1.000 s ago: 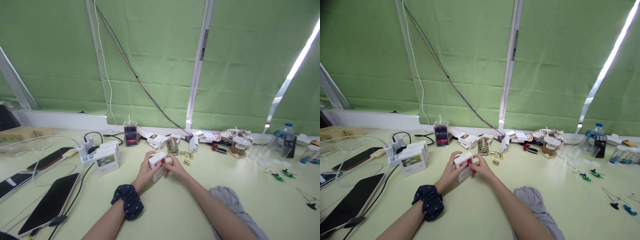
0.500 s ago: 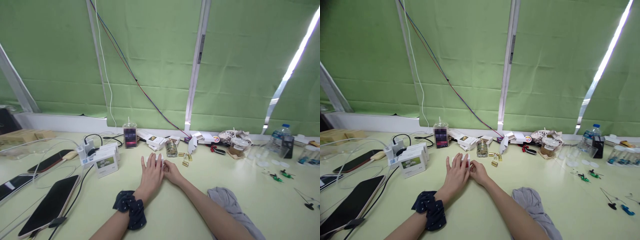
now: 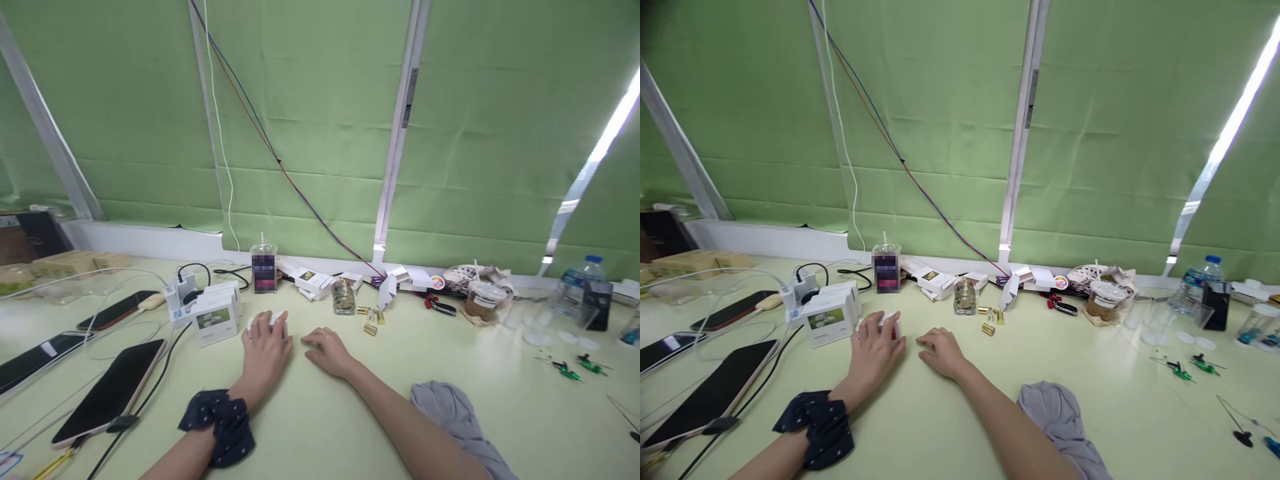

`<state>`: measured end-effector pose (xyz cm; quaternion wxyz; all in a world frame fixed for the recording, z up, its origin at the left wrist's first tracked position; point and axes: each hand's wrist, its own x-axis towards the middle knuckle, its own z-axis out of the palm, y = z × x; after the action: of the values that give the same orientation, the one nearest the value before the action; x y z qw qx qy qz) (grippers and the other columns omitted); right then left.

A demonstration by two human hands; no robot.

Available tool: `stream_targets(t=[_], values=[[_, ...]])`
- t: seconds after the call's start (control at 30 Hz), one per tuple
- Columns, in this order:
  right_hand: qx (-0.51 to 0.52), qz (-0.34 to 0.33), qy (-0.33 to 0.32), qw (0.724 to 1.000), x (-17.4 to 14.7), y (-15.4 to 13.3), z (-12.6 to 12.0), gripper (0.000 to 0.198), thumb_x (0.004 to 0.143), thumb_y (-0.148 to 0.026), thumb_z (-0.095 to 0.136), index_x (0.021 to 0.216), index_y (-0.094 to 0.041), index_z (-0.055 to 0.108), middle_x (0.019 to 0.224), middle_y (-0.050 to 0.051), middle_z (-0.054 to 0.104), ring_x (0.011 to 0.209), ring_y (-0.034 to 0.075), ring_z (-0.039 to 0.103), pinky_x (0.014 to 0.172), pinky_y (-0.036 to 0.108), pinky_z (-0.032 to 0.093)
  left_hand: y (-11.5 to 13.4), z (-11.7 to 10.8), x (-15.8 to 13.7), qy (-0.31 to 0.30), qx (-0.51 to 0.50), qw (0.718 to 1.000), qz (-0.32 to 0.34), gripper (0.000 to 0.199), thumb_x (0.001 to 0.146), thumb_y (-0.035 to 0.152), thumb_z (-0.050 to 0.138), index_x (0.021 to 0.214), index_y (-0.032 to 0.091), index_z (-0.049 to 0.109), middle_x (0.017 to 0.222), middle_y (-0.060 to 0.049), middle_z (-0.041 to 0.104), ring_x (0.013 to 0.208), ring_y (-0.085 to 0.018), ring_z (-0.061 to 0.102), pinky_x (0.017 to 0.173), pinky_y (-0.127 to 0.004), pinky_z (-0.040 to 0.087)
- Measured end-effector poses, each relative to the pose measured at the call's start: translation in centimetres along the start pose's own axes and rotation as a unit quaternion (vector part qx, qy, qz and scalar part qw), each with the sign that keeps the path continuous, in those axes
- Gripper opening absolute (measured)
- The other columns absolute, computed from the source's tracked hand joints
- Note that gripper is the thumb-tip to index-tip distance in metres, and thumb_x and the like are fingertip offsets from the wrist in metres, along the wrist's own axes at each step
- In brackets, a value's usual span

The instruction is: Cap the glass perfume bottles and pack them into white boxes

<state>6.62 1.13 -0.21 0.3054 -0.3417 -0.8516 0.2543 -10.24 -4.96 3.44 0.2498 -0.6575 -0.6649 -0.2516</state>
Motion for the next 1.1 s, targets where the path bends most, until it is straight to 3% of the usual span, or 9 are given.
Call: stream_targets(t=[0.17,0.37,0.47,0.63,0.77,0.87,0.97,1.1], values=[[0.000,0.016,0.006,1.000,-0.1,-0.1,0.0,0.027,0.077,-0.015,0.063,0.102,-0.024,0.070,0.101,0.003,0.066,0.086,0.017,0.057,0.081,0.030,0.043,-3.6,-0.3,-0.8,0.026,0.038,0.998,-0.042,0.041,0.084,0.028,0.050,0.122,0.012,0.055,0.128,-0.022,0.044,0.123,-0.038,0.036,0.093,-0.054,0.034],[-0.005,0.003,0.021,1.000,-0.1,0.3,0.5,0.019,0.078,-0.015,0.062,0.092,-0.023,0.071,0.096,0.003,0.065,0.084,0.016,0.057,0.080,0.030,0.043,-6.7,-0.1,-1.1,0.075,0.073,0.993,-0.044,0.041,0.084,0.029,0.051,0.119,0.008,0.055,0.139,-0.025,0.037,0.137,-0.040,0.017,0.105,-0.063,0.013],[-0.008,-0.001,0.026,1.000,-0.2,0.4,0.6,0.019,0.078,-0.014,0.062,0.091,-0.023,0.071,0.096,0.003,0.065,0.086,0.016,0.057,0.080,0.030,0.043,-8.4,0.4,-0.7,0.083,0.062,0.993,-0.053,0.040,0.085,0.028,0.050,0.120,0.008,0.054,0.142,-0.024,0.035,0.139,-0.040,0.013,0.105,-0.065,0.009],[-0.012,-0.002,0.030,0.999,-0.2,0.3,0.6,0.018,0.078,-0.014,0.061,0.091,-0.022,0.071,0.095,0.003,0.065,0.088,0.017,0.057,0.080,0.029,0.044,-10.7,1.5,0.0,0.093,0.051,0.992,-0.062,0.043,0.088,0.028,0.046,0.125,0.009,0.050,0.141,-0.023,0.038,0.138,-0.039,0.016,0.104,-0.067,0.008],[-0.018,-0.005,0.032,0.999,-0.1,0.3,0.6,0.018,0.078,-0.014,0.061,0.091,-0.022,0.071,0.095,0.003,0.065,0.088,0.017,0.057,0.081,0.030,0.043,-11.5,2.0,0.2,0.099,0.042,0.993,-0.055,0.046,0.087,0.031,0.048,0.127,0.008,0.050,0.135,-0.023,0.045,0.135,-0.039,0.023,0.105,-0.063,0.016],[-0.024,-0.008,0.033,0.999,-0.1,0.3,0.6,0.018,0.078,-0.014,0.061,0.090,-0.022,0.071,0.096,0.003,0.065,0.089,0.018,0.057,0.082,0.031,0.043,-11.4,2.2,0.0,0.117,0.051,0.991,-0.048,0.044,0.088,0.031,0.047,0.127,0.010,0.051,0.135,-0.023,0.045,0.135,-0.039,0.024,0.106,-0.065,0.010],[-0.027,-0.011,0.033,0.999,-0.2,0.3,0.7,0.018,0.078,-0.014,0.061,0.091,-0.022,0.071,0.096,0.004,0.064,0.090,0.018,0.057,0.082,0.030,0.043,-11.0,2.5,-0.4,0.137,0.062,0.989,0.001,0.041,0.090,0.029,0.046,0.128,0.016,0.051,0.143,-0.022,0.037,0.139,-0.039,0.020,0.104,-0.070,-0.001],[-0.027,-0.011,0.033,0.999,-0.2,0.1,0.7,0.019,0.078,-0.013,0.060,0.091,-0.022,0.071,0.096,0.004,0.064,0.090,0.018,0.057,0.082,0.030,0.043,-10.1,3.1,-0.3,0.092,0.021,0.984,0.154,0.042,0.090,0.027,0.047,0.131,0.026,0.048,0.148,-0.016,0.032,0.139,-0.033,0.026,0.109,-0.064,0.007]])
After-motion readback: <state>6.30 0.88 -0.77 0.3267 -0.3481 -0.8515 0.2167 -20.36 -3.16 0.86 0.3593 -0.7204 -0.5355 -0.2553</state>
